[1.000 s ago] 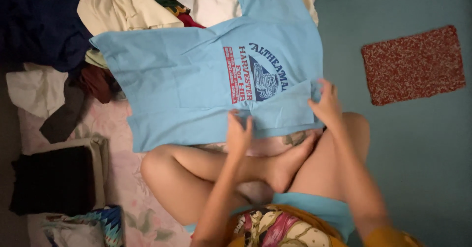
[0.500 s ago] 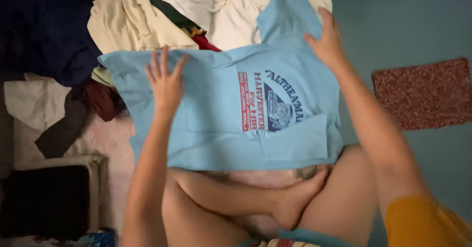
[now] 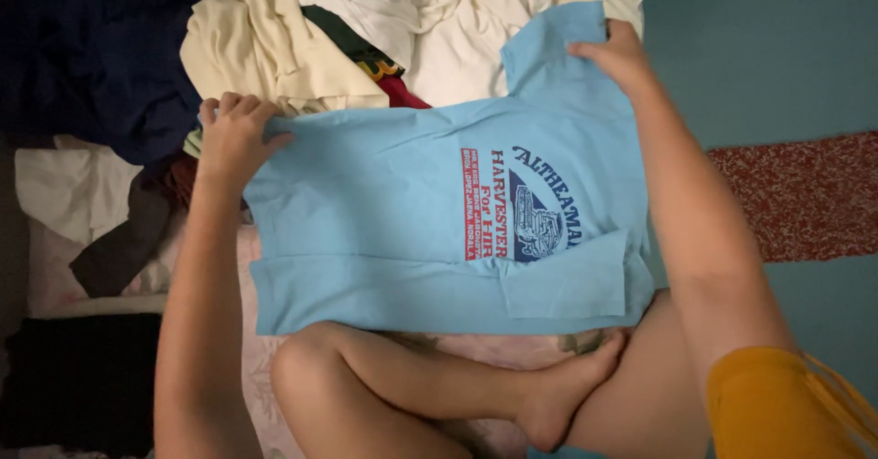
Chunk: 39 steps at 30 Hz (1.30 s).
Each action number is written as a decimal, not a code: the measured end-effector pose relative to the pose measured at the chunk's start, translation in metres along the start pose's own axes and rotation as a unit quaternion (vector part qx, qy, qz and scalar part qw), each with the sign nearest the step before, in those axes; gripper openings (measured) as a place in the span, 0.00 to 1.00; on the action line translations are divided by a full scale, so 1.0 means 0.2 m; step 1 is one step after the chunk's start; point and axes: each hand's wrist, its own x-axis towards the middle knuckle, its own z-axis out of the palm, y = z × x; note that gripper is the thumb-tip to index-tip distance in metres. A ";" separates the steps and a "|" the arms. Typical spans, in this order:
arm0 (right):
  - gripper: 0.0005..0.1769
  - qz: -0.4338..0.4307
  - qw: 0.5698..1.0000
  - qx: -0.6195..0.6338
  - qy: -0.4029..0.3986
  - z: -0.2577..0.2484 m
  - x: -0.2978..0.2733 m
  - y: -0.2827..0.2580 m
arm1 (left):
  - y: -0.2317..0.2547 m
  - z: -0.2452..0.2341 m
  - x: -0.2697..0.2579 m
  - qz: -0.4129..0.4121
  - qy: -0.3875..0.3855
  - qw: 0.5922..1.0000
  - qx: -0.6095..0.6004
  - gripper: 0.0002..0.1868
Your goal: Folding a variety of garments including t-shirts and shorts on a bed.
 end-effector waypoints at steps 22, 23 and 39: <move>0.18 0.036 0.991 0.128 0.033 -0.31 -1.40 0.15 | 0.05 -0.18 -0.31 -0.028 0.038 0.976 -0.213 0.08; 0.18 0.035 0.991 0.127 0.035 -0.29 -1.47 0.19 | 0.06 -0.16 -0.35 -0.027 0.039 0.976 -0.214 0.08; 0.12 -0.076 0.994 0.078 -0.026 -0.02 -1.96 0.29 | 0.20 0.02 -0.73 -0.131 -0.039 0.973 -0.184 0.09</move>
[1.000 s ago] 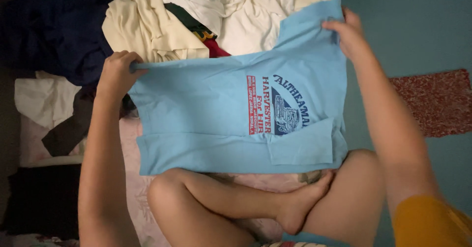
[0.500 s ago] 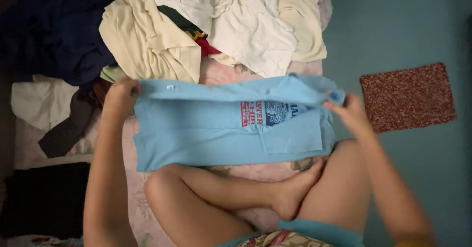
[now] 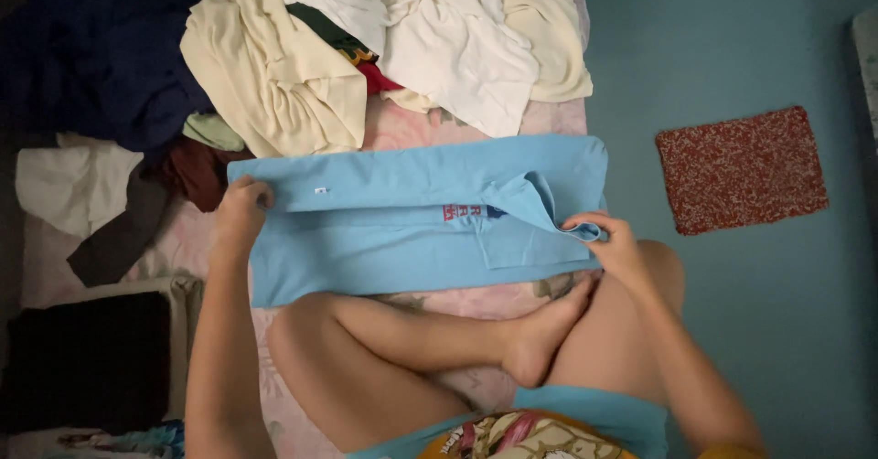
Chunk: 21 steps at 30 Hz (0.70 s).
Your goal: Folding a variety of garments including t-shirts and shorts on a bed.
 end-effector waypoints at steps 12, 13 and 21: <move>0.19 -0.013 0.995 -0.085 -0.043 0.00 -0.18 -0.10 | -0.12 0.17 -0.24 0.029 0.000 0.999 -0.014 0.07; 0.17 -0.020 0.993 -0.109 -0.048 0.01 -0.19 -0.11 | -0.16 0.23 -0.27 0.013 -0.016 1.000 -0.005 0.07; 0.13 -0.009 0.963 -0.257 -0.086 0.06 -0.27 -0.03 | -0.18 0.29 -0.32 0.032 -0.005 0.987 0.159 0.04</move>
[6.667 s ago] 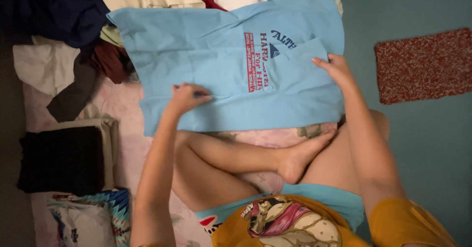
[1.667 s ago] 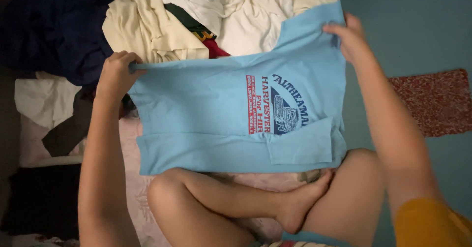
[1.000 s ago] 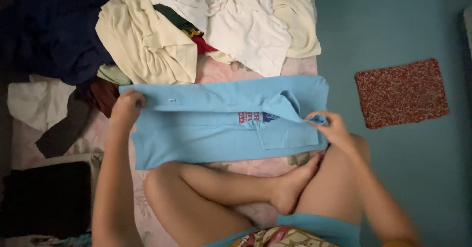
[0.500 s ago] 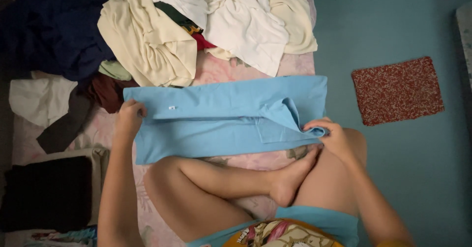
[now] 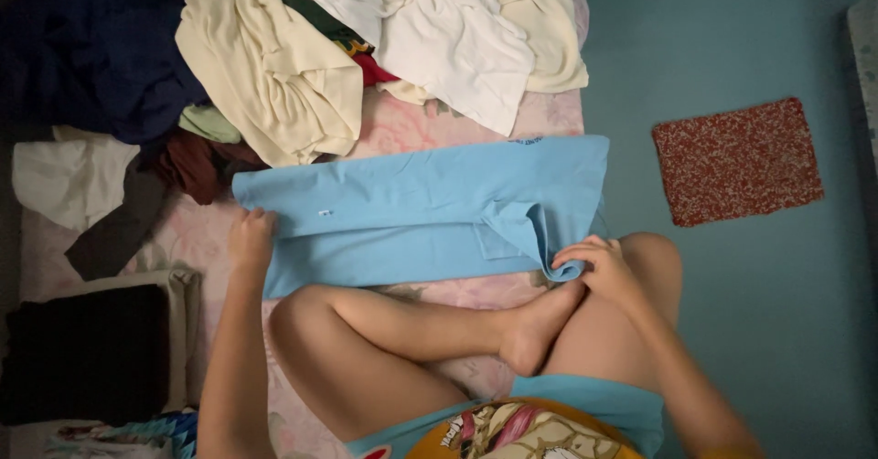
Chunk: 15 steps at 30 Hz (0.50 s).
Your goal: Folding a variety of garments including t-shirts and shorts on a bed.
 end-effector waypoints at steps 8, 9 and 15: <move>0.19 -0.033 0.999 -0.031 0.018 -0.02 -0.07 -0.03 | 0.07 -0.15 -0.03 0.012 0.053 0.998 0.023 0.04; 0.18 -0.049 0.998 -0.031 0.028 -0.02 -0.08 -0.03 | 0.09 -0.18 -0.04 0.009 0.063 0.998 0.023 0.02; 0.18 -0.048 0.998 -0.043 0.026 0.01 -0.10 0.02 | 0.14 -0.20 -0.13 -0.014 0.043 0.999 0.009 0.03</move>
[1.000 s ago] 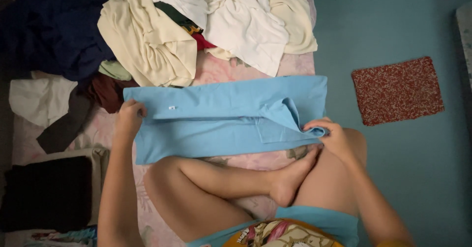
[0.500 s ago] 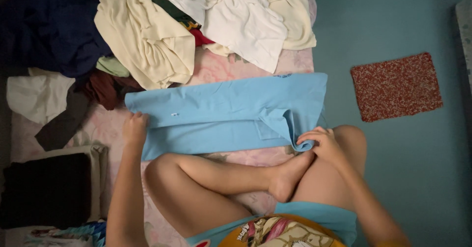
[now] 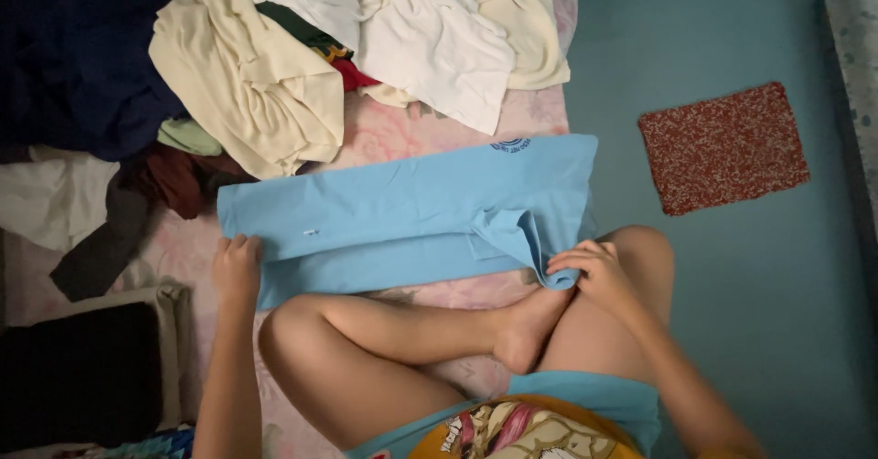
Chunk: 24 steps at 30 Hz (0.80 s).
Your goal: Folding a variety of garments including t-shirts and shorts on a bed.
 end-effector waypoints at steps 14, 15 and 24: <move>0.20 0.027 0.980 -0.081 -0.180 -0.12 0.17 -0.16 | -0.08 0.04 0.04 -0.044 -0.074 0.995 0.058 0.04; 0.15 0.048 0.986 -0.089 -0.129 -0.13 0.20 -0.14 | -0.11 0.05 0.06 -0.105 -0.050 0.993 0.014 0.04; 0.14 -0.099 0.993 0.025 0.051 0.01 0.72 -0.51 | -0.21 0.18 0.35 -0.303 0.040 0.929 -0.208 0.20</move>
